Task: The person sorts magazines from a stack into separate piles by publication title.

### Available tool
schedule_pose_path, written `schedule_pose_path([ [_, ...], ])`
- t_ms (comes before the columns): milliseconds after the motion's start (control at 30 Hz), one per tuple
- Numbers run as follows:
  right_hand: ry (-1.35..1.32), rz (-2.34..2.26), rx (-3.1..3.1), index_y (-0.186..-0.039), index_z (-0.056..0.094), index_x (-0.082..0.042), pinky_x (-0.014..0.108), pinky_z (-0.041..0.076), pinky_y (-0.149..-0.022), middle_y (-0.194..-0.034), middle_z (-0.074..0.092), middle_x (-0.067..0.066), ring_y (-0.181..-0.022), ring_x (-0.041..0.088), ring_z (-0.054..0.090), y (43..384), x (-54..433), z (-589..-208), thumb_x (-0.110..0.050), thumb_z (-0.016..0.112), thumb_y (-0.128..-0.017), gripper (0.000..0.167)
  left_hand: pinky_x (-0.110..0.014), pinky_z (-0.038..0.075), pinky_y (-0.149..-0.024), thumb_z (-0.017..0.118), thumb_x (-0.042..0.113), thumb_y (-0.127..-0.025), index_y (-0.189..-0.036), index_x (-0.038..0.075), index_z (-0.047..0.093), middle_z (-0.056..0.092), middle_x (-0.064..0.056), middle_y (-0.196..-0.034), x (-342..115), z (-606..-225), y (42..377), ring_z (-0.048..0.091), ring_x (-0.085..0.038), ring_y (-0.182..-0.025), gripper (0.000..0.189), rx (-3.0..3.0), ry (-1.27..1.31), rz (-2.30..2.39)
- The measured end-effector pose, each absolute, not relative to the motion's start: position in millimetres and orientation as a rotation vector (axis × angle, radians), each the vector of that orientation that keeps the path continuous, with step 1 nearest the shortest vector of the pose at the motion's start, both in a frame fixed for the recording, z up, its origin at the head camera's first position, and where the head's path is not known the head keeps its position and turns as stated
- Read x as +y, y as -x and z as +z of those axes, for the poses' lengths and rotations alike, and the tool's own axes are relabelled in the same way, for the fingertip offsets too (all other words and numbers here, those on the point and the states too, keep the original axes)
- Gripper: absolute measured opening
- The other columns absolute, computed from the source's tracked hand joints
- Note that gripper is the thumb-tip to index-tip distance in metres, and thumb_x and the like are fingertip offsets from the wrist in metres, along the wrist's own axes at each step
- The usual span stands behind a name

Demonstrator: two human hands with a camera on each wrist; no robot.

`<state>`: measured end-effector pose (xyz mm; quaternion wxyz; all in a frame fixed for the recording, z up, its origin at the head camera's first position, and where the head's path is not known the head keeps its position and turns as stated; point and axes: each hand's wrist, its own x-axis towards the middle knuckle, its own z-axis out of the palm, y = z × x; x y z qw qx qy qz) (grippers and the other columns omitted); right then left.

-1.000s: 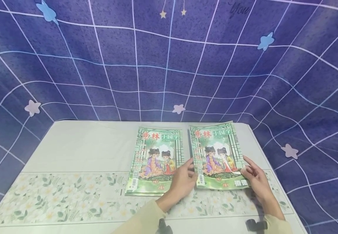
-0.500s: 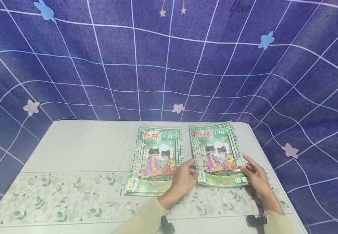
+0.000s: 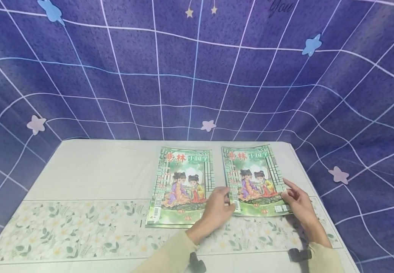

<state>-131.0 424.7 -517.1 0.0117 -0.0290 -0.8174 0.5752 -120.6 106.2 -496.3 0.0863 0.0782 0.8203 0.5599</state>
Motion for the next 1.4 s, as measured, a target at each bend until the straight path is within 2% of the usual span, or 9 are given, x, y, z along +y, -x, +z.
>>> schedule_pose_path([
  [200,0.16,1.456,-2.659,-0.153,0.053,0.014,0.012,0.053,-0.072,-0.092,0.072,-0.011,-0.081,-0.005,0.063,131.2,420.8,-516.3,0.002,0.071,-0.105,0.053,-0.046,0.049,-0.122,0.081,0.009,-0.095,-0.159,-0.004,0.055,0.054,-0.02,-0.161,108.0,-490.3,115.6,0.06,-0.036,-0.142,0.07,2.517,-0.263,1.548],
  [467,0.185,1.091,-2.759,-0.142,0.068,0.009,0.006,0.044,-0.075,-0.117,0.072,0.029,-0.083,-0.008,0.061,131.6,418.9,-516.1,-0.007,0.08,-0.101,0.045,-0.05,0.038,-0.13,0.083,0.017,-0.096,-0.168,0.001,0.043,0.046,-0.018,-0.171,108.3,-481.0,113.3,0.047,-0.037,-0.156,0.084,2.469,-0.23,1.48],
  [833,0.141,0.854,-2.782,-0.128,0.079,0.004,0.015,0.045,-0.078,-0.108,0.08,0.022,-0.081,-0.009,0.062,128.6,420.2,-518.9,-0.01,0.088,-0.094,0.038,-0.048,0.03,-0.133,0.079,0.019,-0.1,-0.169,-0.002,0.038,0.039,-0.02,-0.175,103.7,-480.2,110.8,0.038,-0.037,-0.162,0.083,2.402,-0.222,1.489],
  [1000,0.135,0.859,-2.781,-0.129,0.078,0.006,0.006,0.042,-0.076,-0.11,0.079,0.026,-0.088,0.01,0.072,128.5,420.4,-519.2,-0.009,0.089,-0.094,0.039,-0.049,0.033,-0.131,0.081,0.017,-0.098,-0.168,-0.004,0.039,0.043,-0.021,-0.173,102.0,-481.5,111.6,0.043,-0.039,-0.159,0.084,2.389,-0.231,1.52],
  [1067,0.141,0.859,-2.783,-0.129,0.077,0.007,0.004,0.042,-0.075,-0.111,0.079,0.026,-0.089,0.017,0.074,127.9,420.2,-519.1,-0.009,0.089,-0.094,0.04,-0.049,0.037,-0.13,0.081,0.016,-0.098,-0.167,-0.005,0.04,0.048,-0.024,-0.169,101.2,-482.4,112.0,0.05,-0.04,-0.154,0.084,2.402,-0.253,1.522],
  [1167,0.143,0.87,-2.78,-0.13,0.077,0.007,0.003,0.042,-0.075,-0.112,0.078,0.027,-0.089,0.013,0.073,127.4,420.9,-519.8,-0.008,0.088,-0.094,0.04,-0.04,0.058,-0.109,0.081,0.016,-0.098,-0.167,-0.006,0.039,0.076,-0.023,-0.125,100.4,-483.9,112.4,0.077,-0.028,-0.097,0.084,2.391,-0.272,1.532],
  [1267,0.135,0.885,-2.781,-0.131,0.076,0.008,0.003,0.043,-0.075,-0.111,0.078,0.027,-0.087,0.002,0.067,127.2,421.5,-520.4,-0.007,0.088,-0.094,0.041,-0.033,0.058,-0.07,0.081,0.015,-0.098,-0.168,-0.007,0.037,0.06,-0.004,-0.068,100.0,-484.6,112.4,0.044,-0.013,-0.048,0.085,2.362,-0.277,1.558],
  [1300,0.133,0.893,-2.782,-0.131,0.076,0.008,0.003,0.043,-0.075,-0.111,0.078,0.026,-0.087,0.0,0.066,127.5,422.0,-520.8,-0.007,0.087,-0.095,0.041,-0.032,0.052,-0.062,0.081,0.014,-0.098,-0.169,-0.007,0.036,0.049,0.001,-0.061,99.9,-484.9,112.3,0.031,-0.011,-0.046,0.086,2.348,-0.276,1.562],
  [1400,0.135,0.902,-2.791,-0.133,0.074,0.009,0.004,0.043,-0.075,-0.109,0.078,0.023,-0.088,-0.003,0.063,127.7,422.3,-521.0,-0.009,0.086,-0.097,0.042,-0.031,0.056,-0.067,0.081,0.016,-0.098,-0.169,-0.005,0.035,0.05,0.001,-0.065,99.3,-484.2,112.3,0.039,-0.01,-0.051,0.087,2.344,-0.275,1.553],
])
